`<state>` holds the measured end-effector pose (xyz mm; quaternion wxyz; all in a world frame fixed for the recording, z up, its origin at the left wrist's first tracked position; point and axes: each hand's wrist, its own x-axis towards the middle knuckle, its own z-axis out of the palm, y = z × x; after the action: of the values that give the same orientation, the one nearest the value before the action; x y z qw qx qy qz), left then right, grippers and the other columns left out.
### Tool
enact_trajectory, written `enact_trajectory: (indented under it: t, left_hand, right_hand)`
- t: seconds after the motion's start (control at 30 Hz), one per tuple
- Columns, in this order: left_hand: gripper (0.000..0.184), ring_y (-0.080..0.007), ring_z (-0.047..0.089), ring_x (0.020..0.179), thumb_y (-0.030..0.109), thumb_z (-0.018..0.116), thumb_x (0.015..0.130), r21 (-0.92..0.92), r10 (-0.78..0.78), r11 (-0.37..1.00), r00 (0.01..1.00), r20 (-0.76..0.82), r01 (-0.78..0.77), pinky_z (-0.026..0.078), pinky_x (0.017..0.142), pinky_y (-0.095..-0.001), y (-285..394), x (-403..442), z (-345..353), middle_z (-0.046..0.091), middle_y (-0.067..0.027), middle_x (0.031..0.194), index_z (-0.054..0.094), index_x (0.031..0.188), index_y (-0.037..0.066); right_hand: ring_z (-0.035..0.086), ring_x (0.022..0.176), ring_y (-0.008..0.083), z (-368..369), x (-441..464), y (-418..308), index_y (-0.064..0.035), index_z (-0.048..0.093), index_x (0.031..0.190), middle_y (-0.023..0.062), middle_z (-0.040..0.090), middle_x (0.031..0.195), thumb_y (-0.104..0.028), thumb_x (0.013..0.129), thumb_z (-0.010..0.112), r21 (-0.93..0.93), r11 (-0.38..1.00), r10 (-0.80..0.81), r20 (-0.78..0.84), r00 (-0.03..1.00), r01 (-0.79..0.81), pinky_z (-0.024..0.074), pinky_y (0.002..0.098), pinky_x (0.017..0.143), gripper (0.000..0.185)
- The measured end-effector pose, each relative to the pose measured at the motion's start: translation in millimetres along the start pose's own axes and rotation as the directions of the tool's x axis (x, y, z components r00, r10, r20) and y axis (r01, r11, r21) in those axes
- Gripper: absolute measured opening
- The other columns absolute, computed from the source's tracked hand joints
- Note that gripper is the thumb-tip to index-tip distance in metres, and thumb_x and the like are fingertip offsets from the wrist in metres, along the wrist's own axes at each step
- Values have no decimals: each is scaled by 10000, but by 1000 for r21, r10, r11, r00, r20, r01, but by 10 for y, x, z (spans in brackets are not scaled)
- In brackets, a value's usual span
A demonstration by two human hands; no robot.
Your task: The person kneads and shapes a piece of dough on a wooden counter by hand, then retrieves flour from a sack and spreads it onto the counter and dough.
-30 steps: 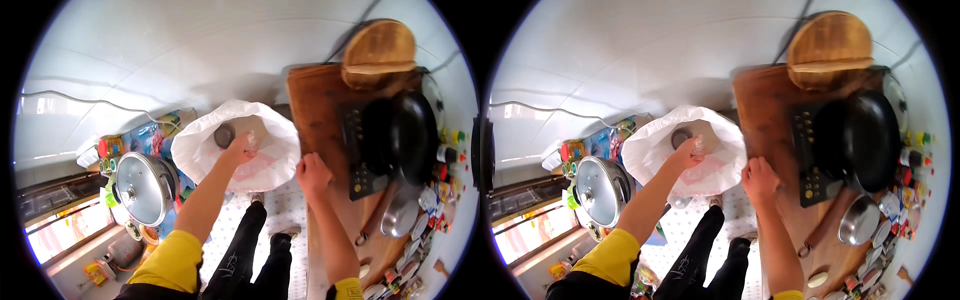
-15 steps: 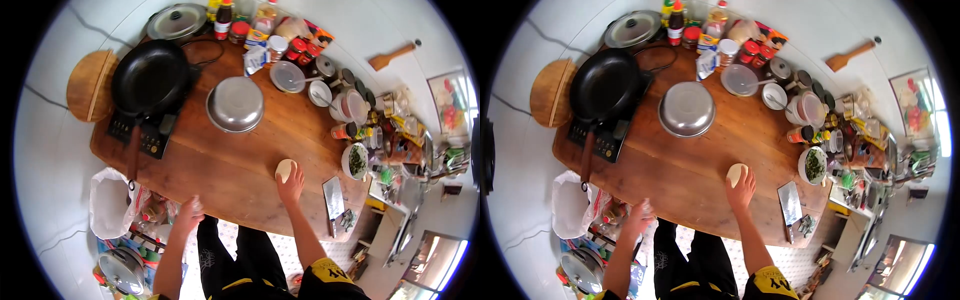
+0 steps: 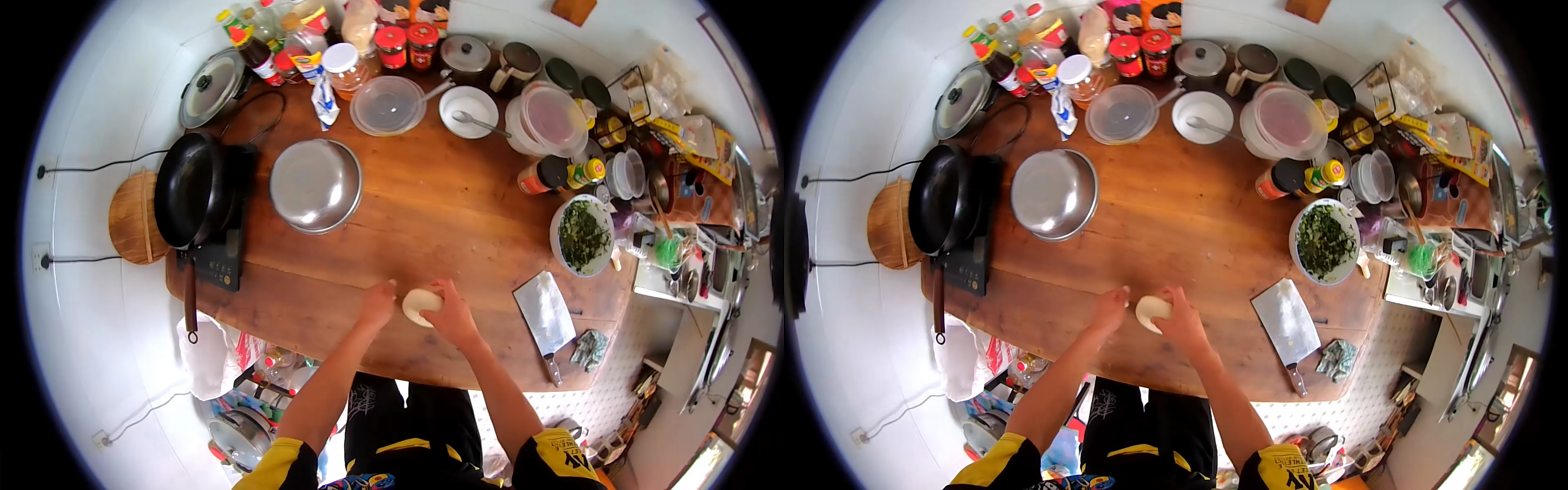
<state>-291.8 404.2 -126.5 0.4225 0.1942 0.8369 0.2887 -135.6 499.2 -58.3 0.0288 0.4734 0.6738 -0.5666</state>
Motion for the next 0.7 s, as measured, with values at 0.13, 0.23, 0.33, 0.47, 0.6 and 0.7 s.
enact_trajectory:
  t: [0.13, 0.23, 0.33, 0.47, 0.6, 0.7]
  left_hand:
    - [159, -394, 619, 838, 104, 472, 940, 88, 89, 993, 992, -87, -82, 476, 710, -449, -167, 289, 130, 648, -239, 851, 575, 969, -13]
    - [145, -393, 624, 850, -26, 475, 882, -3, 152, 988, 988, -30, -152, 476, 724, -447, -87, 100, 6, 651, -221, 883, 540, 1010, -9]
    - [282, -407, 581, 1069, -44, 480, 877, 56, 283, 959, 953, -109, -278, 470, 879, -423, -320, 43, 96, 605, -237, 1130, 548, 1149, -14]
    - [488, -435, 373, 1348, 63, 531, 902, 492, 538, 781, 815, -218, -384, 310, 1118, -492, 0, 26, 121, 430, -259, 1422, 435, 1362, -67]
    - [641, -390, 338, 1395, 304, 607, 881, 709, 638, 538, 770, 11, -456, 252, 1153, -541, 274, 170, 863, 398, -230, 1466, 428, 1382, -54]
    - [659, -383, 335, 1396, 365, 602, 874, 610, 637, 527, 750, 177, -592, 238, 1159, -546, 87, -37, 789, 395, -216, 1473, 446, 1372, -37]
  right_hand:
    - [663, 1006, 325, -253, -317, 429, -63, 568, 1216, 178, 677, 1061, -143, 745, 758, 118, 981, 154, 22, 988, -155, 522, 382, 860, 515]
    - [673, 990, 300, -409, -478, 600, -55, 613, 1144, 174, 681, 1046, -161, 751, 766, 141, 981, 135, -24, 991, -130, 526, 367, 845, 435]
    - [679, 969, 291, -409, -510, 748, -56, 604, 1159, 171, 686, 1024, -169, 763, 766, 180, 970, 168, -6, 986, -165, 527, 363, 835, 443]
    - [677, 958, 280, -466, -570, 687, -42, 604, 1155, 160, 682, 1027, -163, 765, 771, 178, 967, 189, -22, 982, -182, 523, 358, 836, 442]
    - [658, 955, 231, -558, -572, 585, -25, 598, 1158, 138, 672, 1030, -144, 772, 774, 207, 963, 192, -82, 978, -172, 515, 339, 846, 440]
    - [625, 967, 183, -695, -616, 617, 0, 578, 1178, 115, 655, 1043, -125, 790, 772, 345, 915, 263, -125, 957, -207, 506, 320, 858, 452]
